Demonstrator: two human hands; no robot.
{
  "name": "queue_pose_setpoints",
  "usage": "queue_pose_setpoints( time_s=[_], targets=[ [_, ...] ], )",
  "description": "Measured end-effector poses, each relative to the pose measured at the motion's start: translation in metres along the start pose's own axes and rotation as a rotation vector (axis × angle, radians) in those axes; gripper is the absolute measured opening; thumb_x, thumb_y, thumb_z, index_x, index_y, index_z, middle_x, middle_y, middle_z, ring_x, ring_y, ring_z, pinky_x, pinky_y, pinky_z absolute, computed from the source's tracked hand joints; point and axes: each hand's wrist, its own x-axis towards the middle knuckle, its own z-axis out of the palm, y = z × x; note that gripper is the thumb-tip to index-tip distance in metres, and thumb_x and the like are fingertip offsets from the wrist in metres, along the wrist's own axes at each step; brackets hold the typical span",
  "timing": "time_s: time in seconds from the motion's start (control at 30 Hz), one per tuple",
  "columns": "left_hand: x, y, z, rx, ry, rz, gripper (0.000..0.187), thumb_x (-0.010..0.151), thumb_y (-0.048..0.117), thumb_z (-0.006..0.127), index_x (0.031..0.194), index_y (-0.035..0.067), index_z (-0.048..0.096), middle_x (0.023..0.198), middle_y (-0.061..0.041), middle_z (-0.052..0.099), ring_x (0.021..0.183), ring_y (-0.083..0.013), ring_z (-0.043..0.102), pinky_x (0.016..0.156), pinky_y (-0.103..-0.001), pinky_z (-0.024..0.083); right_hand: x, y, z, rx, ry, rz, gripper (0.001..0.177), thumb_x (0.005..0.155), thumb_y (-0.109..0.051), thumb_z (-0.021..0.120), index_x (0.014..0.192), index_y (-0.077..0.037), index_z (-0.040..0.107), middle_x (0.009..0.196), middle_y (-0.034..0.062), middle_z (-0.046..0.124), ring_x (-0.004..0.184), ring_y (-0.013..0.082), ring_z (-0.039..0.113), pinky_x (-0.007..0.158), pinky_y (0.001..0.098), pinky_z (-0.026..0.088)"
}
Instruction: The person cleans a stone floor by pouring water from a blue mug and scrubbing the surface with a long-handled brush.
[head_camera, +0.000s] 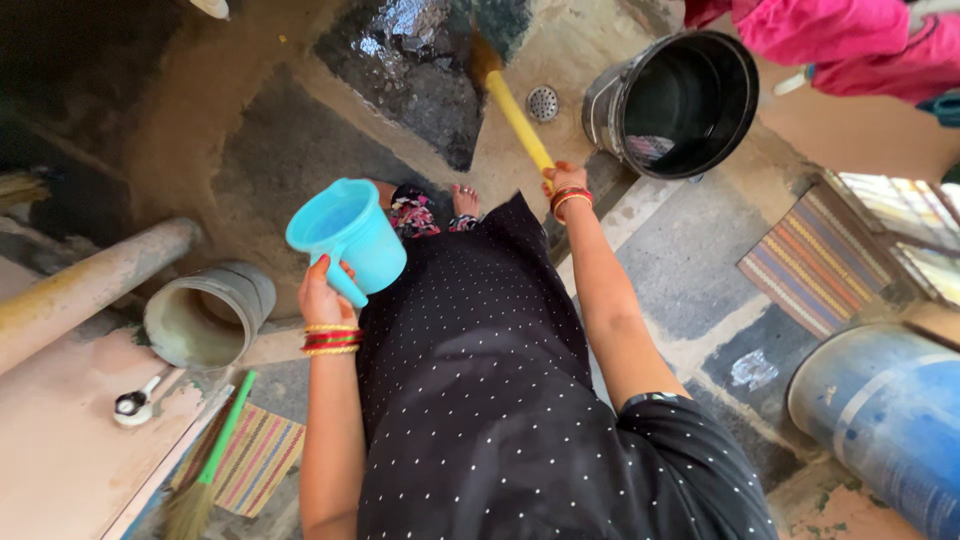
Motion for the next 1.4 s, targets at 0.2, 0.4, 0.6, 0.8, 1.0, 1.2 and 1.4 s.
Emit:
queue_pose_setpoints(
  time_s=[0.2,0.4,0.6,0.8,1.0,1.2,1.4],
  targets=[
    [0.000,0.001,-0.018,0.012,0.061,0.019,0.025,0.099,0.023,0.063,0.108,0.000,0.065,0.086,-0.010,0.068,0.074,-0.0190,0.066,0.066,-0.033,0.055,0.017,-0.028,-0.021,0.108,0.137,-0.030,0.037,0.089,-0.002,0.068,0.125,-0.005,0.067,0.069,0.0073,0.062,0.047,0.0173,0.052,0.041,0.0336,0.041],
    [-0.005,-0.006,-0.018,0.011,0.104,-0.002,0.025,0.100,0.022,0.062,0.107,-0.001,0.062,0.085,-0.010,0.067,0.074,-0.0193,0.066,0.065,-0.033,0.054,0.006,-0.018,-0.027,0.002,0.010,0.037,0.025,0.094,-0.006,0.067,0.118,-0.003,0.067,0.072,0.0097,0.058,0.050,0.0197,0.056,0.043,0.0360,0.043],
    [-0.001,-0.003,0.011,-0.020,0.039,-0.007,0.023,0.098,0.020,0.063,0.109,0.000,0.065,0.087,-0.010,0.068,0.077,-0.0182,0.065,0.070,-0.032,0.055,-0.040,0.030,-0.058,-0.683,-0.011,-0.250,0.036,0.092,-0.018,0.068,0.126,-0.009,0.067,0.089,0.0165,0.071,0.076,0.0262,0.066,0.067,0.0409,0.050],
    [-0.004,0.010,0.033,-0.017,-0.070,0.007,0.023,0.100,0.021,0.062,0.108,-0.001,0.064,0.087,-0.010,0.068,0.076,-0.0190,0.065,0.070,-0.032,0.053,-0.035,0.117,-0.144,-0.893,0.051,-0.041,0.036,0.093,-0.028,0.070,0.119,-0.003,0.069,0.099,0.0232,0.073,0.096,0.0370,0.071,0.083,0.0451,0.053],
    [0.002,0.002,0.038,-0.031,-0.090,-0.014,0.026,0.097,0.023,0.064,0.109,0.000,0.065,0.087,-0.010,0.067,0.076,-0.0193,0.065,0.070,-0.033,0.054,-0.063,0.204,-0.165,-0.783,0.135,0.319,0.042,0.096,-0.038,0.071,0.114,-0.001,0.071,0.088,0.0171,0.072,0.081,0.0295,0.066,0.071,0.0484,0.053],
    [0.001,-0.010,0.047,-0.016,-0.090,-0.017,0.026,0.098,0.022,0.064,0.110,-0.002,0.064,0.088,-0.010,0.068,0.078,-0.0193,0.065,0.071,-0.033,0.054,-0.054,0.127,-0.067,0.392,-0.014,0.554,0.024,0.096,-0.025,0.072,0.106,-0.005,0.062,0.077,0.0103,0.062,0.061,0.0230,0.057,0.053,0.0368,0.048],
    [-0.003,-0.007,0.048,-0.040,-0.096,-0.024,0.027,0.098,0.022,0.064,0.111,-0.002,0.064,0.088,-0.010,0.067,0.078,-0.0191,0.065,0.071,-0.033,0.053,-0.045,0.058,-0.018,0.331,-0.311,0.530,0.020,0.098,-0.019,0.069,0.097,-0.004,0.056,0.069,0.0067,0.057,0.050,0.0172,0.053,0.041,0.0294,0.045]
  ],
)
